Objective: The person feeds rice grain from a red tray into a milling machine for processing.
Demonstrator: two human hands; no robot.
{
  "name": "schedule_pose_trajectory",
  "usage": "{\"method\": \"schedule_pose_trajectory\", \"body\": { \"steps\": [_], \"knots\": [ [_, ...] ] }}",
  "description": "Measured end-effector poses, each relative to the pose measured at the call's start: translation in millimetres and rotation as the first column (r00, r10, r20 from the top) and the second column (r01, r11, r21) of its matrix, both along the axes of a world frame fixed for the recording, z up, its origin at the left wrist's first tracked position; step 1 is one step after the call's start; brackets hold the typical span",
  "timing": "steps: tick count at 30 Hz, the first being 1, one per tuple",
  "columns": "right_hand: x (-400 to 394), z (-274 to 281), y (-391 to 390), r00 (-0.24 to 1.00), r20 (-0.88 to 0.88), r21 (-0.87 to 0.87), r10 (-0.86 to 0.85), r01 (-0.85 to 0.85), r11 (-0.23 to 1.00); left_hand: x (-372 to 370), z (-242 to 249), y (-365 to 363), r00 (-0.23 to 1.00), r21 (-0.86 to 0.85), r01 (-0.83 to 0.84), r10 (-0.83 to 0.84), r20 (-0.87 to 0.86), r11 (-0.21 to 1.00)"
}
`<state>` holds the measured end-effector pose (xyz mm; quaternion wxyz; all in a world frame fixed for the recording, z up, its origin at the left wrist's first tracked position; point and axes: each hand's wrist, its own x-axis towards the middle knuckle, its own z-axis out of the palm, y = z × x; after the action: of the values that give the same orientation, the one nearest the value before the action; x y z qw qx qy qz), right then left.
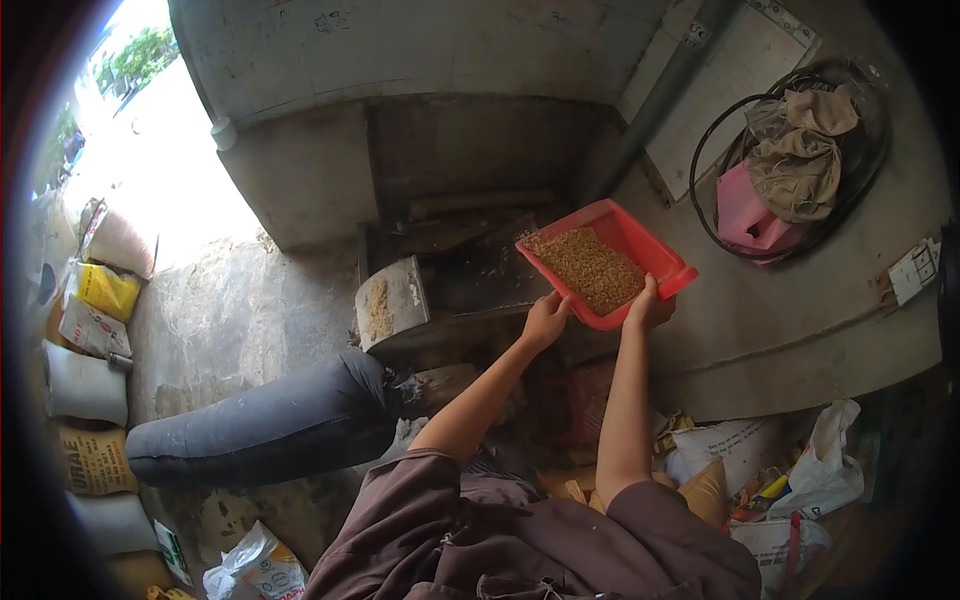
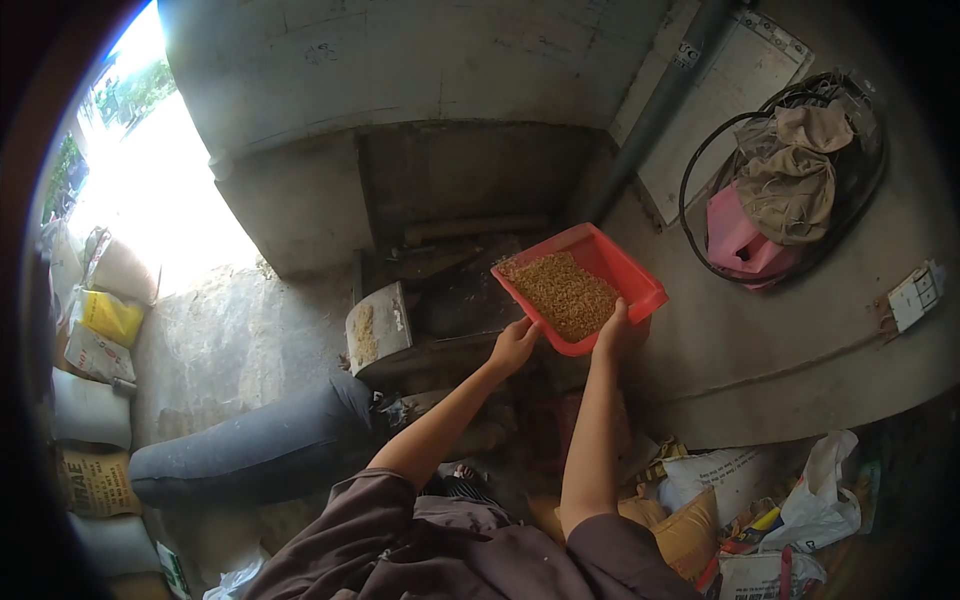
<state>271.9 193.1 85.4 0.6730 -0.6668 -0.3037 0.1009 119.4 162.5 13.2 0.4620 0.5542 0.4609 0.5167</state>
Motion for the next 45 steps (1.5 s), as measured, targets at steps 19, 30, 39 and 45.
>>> {"method": "schedule_pose_trajectory", "body": {
  "steps": [19,30,39,45],
  "knots": [
    [-6,2,-6,1.000,0.018,0.021,-0.020,0.019,1.000,1,-4,1,1.000,-0.052,0.012,-0.011,0.027,0.999],
    [-1,3,-6,0.998,0.057,-0.024,0.024,-0.023,0.999,3,-8,2,0.999,-0.109,0.036,-0.036,0.004,0.993],
    [1,3,-4,1.000,0.005,0.009,0.001,-0.001,1.000,6,-13,5,0.997,-0.085,0.012,-0.018,-0.075,0.996],
    [5,-3,-1,1.000,-0.001,0.020,-0.009,0.009,1.000,6,-11,4,0.995,-0.032,0.011,-0.014,-0.100,0.999]
  ]
}}
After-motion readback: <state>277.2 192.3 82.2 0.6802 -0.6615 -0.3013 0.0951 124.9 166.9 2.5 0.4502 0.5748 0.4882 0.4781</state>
